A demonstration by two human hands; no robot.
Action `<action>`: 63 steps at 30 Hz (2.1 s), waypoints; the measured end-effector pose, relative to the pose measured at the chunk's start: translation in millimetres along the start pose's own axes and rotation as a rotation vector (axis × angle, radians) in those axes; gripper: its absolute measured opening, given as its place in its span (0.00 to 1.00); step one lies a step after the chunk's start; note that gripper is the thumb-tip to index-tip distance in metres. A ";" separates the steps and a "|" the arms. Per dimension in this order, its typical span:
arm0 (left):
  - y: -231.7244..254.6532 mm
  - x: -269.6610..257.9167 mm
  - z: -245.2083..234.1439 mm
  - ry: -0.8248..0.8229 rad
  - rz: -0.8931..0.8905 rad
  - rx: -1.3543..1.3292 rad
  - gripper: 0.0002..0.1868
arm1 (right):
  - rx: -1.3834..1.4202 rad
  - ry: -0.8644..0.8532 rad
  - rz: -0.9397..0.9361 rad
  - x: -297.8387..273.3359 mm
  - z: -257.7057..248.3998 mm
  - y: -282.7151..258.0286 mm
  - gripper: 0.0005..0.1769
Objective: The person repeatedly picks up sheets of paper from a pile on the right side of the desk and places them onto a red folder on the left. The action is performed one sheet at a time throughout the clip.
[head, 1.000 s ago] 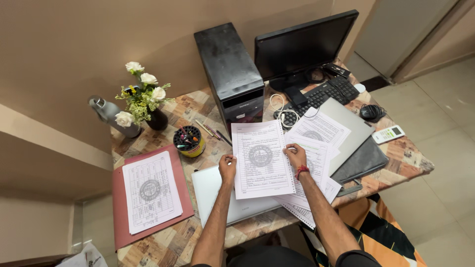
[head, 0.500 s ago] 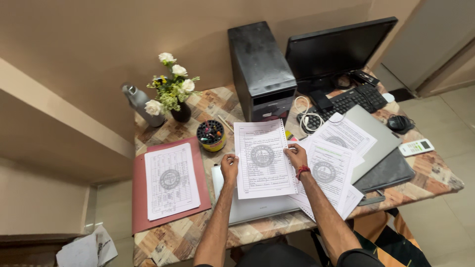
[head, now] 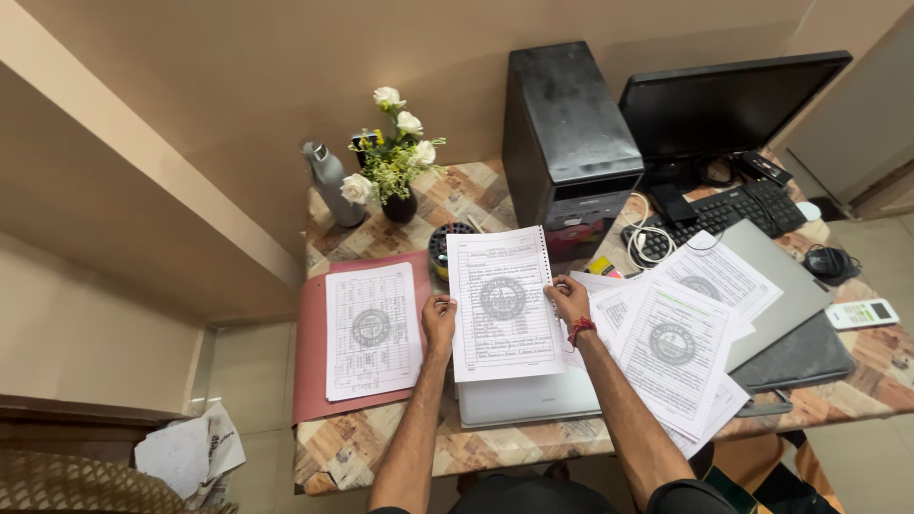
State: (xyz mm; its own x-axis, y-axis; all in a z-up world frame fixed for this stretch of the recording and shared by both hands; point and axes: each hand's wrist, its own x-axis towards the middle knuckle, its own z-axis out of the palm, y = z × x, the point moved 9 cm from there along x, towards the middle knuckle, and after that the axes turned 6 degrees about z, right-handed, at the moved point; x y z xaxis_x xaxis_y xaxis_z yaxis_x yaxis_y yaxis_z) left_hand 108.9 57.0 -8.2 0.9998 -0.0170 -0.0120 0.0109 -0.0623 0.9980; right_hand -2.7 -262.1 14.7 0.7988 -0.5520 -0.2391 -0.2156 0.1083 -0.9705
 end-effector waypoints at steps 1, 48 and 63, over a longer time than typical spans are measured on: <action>0.0 2.5 -6.4 0.005 0.003 -0.005 0.07 | -0.013 0.009 0.025 0.3 5.6 2.0 0.11; -20.9 56.3 -224.5 0.338 -0.052 0.110 0.09 | -0.008 -0.373 0.099 3.1 247.0 27.9 0.16; -26.2 73.2 -272.6 0.324 -0.114 0.231 0.11 | -0.101 -0.433 0.252 -12.5 299.8 45.3 0.19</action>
State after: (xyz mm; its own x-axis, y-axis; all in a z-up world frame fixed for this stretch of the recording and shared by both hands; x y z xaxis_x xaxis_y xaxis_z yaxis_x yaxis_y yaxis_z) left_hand 186.7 329.4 -18.3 0.9466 0.3157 -0.0652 0.1550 -0.2684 0.9508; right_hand 146.0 -2.4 -36.0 0.8699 -0.1238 -0.4774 -0.4673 0.1022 -0.8782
